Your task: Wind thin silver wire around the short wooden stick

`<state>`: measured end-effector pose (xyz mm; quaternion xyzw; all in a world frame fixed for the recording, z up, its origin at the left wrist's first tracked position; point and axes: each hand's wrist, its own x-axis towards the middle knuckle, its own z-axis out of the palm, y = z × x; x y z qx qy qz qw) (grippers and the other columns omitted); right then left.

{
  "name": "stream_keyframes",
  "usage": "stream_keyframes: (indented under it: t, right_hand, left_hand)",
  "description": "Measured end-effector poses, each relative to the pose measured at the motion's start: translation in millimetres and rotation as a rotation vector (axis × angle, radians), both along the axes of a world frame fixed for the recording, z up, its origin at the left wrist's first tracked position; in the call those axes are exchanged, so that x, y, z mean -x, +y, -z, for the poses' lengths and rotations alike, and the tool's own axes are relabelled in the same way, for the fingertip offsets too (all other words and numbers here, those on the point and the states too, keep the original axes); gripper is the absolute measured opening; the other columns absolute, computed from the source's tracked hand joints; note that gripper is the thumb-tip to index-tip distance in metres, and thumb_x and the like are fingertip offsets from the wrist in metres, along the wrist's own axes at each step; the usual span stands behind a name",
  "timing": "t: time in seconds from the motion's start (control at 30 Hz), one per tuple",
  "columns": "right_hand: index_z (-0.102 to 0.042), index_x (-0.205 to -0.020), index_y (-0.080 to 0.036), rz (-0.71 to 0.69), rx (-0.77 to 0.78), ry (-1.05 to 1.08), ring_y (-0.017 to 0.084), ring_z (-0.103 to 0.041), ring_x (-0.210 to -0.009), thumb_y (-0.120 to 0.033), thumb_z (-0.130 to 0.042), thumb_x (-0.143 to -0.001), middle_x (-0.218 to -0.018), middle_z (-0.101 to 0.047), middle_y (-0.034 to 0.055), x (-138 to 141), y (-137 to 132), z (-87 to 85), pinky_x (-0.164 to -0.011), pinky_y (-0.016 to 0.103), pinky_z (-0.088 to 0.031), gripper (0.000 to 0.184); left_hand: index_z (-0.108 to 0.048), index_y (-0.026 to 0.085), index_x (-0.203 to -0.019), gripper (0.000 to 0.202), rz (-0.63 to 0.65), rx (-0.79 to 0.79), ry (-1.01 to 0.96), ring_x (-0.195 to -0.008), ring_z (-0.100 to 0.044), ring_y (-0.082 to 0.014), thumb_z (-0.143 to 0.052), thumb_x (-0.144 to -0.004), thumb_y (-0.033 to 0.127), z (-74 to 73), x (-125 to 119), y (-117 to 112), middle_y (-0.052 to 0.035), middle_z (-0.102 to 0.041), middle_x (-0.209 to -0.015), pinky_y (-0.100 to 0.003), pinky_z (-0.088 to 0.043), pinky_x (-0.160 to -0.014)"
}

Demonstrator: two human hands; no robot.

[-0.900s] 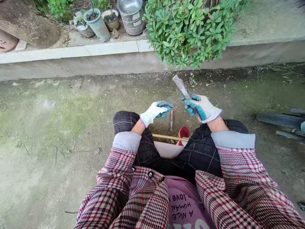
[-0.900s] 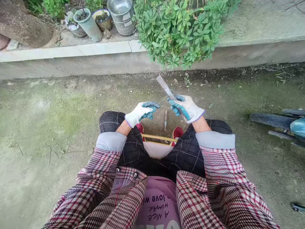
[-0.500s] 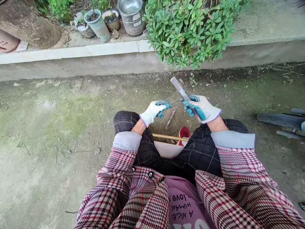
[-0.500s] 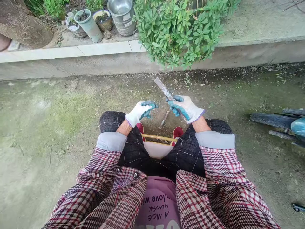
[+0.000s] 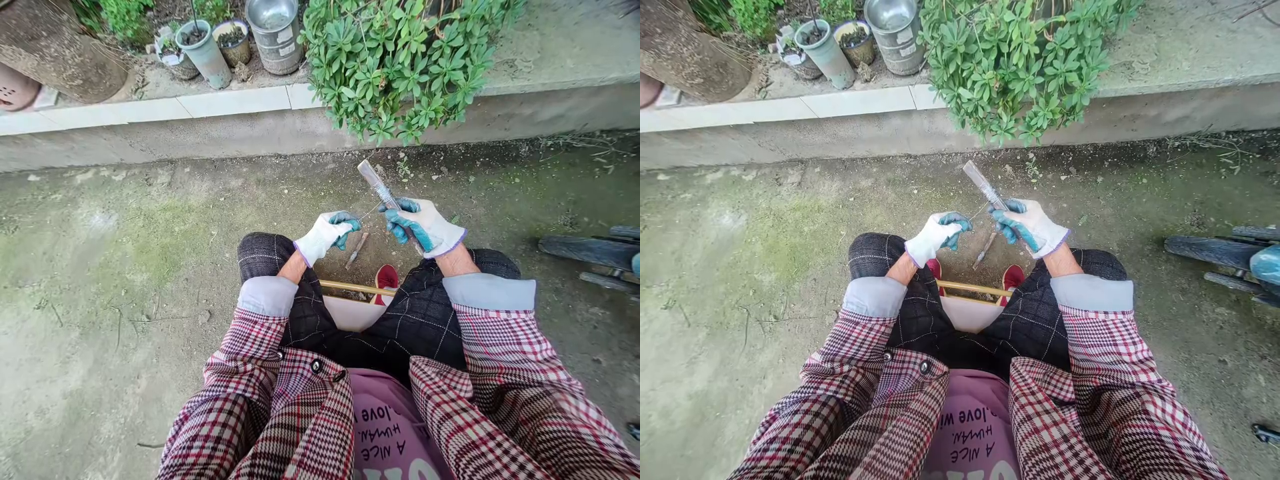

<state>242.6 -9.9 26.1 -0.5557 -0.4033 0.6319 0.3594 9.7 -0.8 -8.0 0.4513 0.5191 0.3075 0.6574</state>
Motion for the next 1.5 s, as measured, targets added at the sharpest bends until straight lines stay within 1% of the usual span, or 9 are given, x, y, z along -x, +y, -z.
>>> stream_keyframes:
  t: [0.17,0.27,0.47,0.6,0.7,0.8,1.0,1.3,1.5]
  right_hand:
    - [-0.074,-0.097,-0.015,0.023,-0.005,-0.019,0.007,-0.049,-0.044,-0.037,-0.096,-0.068,-0.063,-0.064,-0.0026,1.5,-0.9,3.0,-0.036,0.020,-0.040,0.042]
    - [-0.074,-0.100,-0.015,-0.064,-0.002,0.000,0.008,-0.049,-0.045,-0.041,-0.094,-0.068,-0.064,-0.064,-0.0028,-1.3,-3.7,1.1,-0.037,0.021,-0.041,0.046]
    - [-0.074,-0.088,-0.017,-0.830,0.056,-0.207,0.010,-0.053,-0.051,-0.048,-0.089,-0.067,-0.068,-0.067,-0.0008,-7.9,-4.2,4.4,-0.046,0.024,-0.044,0.040]
    - [-0.069,-0.074,-0.021,-1.015,-0.039,-0.611,0.013,-0.052,-0.053,-0.046,-0.079,-0.073,-0.060,-0.060,-0.0026,-3.6,-2.1,15.2,-0.050,0.026,-0.041,0.027]
    - [-0.072,-0.070,-0.026,-1.007,-0.079,-0.895,0.017,-0.057,-0.059,-0.041,-0.077,-0.075,-0.059,-0.063,-0.0014,2.9,-0.2,21.7,-0.055,0.030,-0.042,0.017]
    - [-0.076,-0.074,-0.027,-0.989,-0.105,-0.995,0.019,-0.061,-0.064,-0.032,-0.075,-0.077,-0.063,-0.068,-0.0006,9.3,2.2,23.5,-0.060,0.032,-0.041,0.006]
    - [-0.082,-0.103,-0.021,-0.936,-0.211,-1.216,0.021,-0.070,-0.081,-0.033,-0.066,-0.092,-0.096,-0.082,0.0074,13.6,3.5,17.7,-0.068,0.031,-0.041,0.023]
    - [-0.077,-0.111,-0.020,-0.762,-0.310,-1.134,0.024,-0.071,-0.089,-0.036,-0.061,-0.099,-0.105,-0.081,0.0097,14.3,1.3,26.0,-0.072,0.031,-0.043,0.026]
    - [-0.076,-0.106,-0.018,-0.501,-0.268,-0.986,0.019,-0.065,-0.076,-0.032,-0.067,-0.093,-0.090,-0.077,0.0058,10.1,4.2,28.5,-0.067,0.029,-0.045,0.021]
  left_hand:
    - [-0.069,0.014,-0.075,0.004,0.035,-0.095,-0.008,-0.046,-0.046,-0.0062,-0.068,-0.078,0.016,3.6,0.6,-3.5,0.0029,-0.064,-0.067,-0.023,-0.041,-0.046]
    - [-0.067,0.015,-0.075,0.003,0.055,-0.109,-0.010,-0.050,-0.047,-0.0074,-0.066,-0.076,0.018,7.7,2.3,-2.9,0.0027,-0.062,-0.068,-0.023,-0.041,-0.049]
    - [-0.063,0.016,-0.072,0.008,0.234,-0.197,0.037,-0.063,-0.050,-0.0108,-0.067,-0.071,0.023,17.2,4.2,-1.0,0.0034,-0.059,-0.067,-0.025,-0.041,-0.062]
    - [-0.059,0.018,-0.067,0.009,0.397,-0.274,0.247,-0.064,-0.044,-0.0114,-0.061,-0.073,0.024,24.8,5.1,-6.6,0.0052,-0.053,-0.064,-0.027,-0.034,-0.062]
    - [-0.055,0.020,-0.061,0.015,0.456,-0.326,0.386,-0.061,-0.039,-0.0117,-0.060,-0.075,0.020,32.6,6.1,-9.2,0.0053,-0.048,-0.059,-0.029,-0.030,-0.061]
    - [-0.055,0.020,-0.059,0.019,0.466,-0.324,0.448,-0.056,-0.038,-0.0117,-0.062,-0.077,0.017,37.0,4.0,-9.7,0.0054,-0.047,-0.055,-0.030,-0.028,-0.057]
    - [-0.060,0.019,-0.066,0.018,0.241,-0.058,0.337,-0.048,-0.043,-0.0101,-0.065,-0.083,0.014,25.4,-7.2,-12.2,0.0061,-0.050,-0.050,-0.025,-0.032,-0.051]
    - [-0.069,0.013,-0.079,0.012,0.040,0.091,0.095,-0.038,-0.043,-0.0066,-0.063,-0.089,0.012,0.5,-8.5,-14.2,0.0063,-0.054,-0.046,-0.021,-0.027,-0.044]
    - [-0.074,0.010,-0.089,0.012,0.097,0.153,0.006,-0.040,-0.050,-0.0068,-0.064,-0.092,0.016,-0.7,-7.4,-15.1,0.0012,-0.065,-0.053,-0.020,-0.032,-0.046]
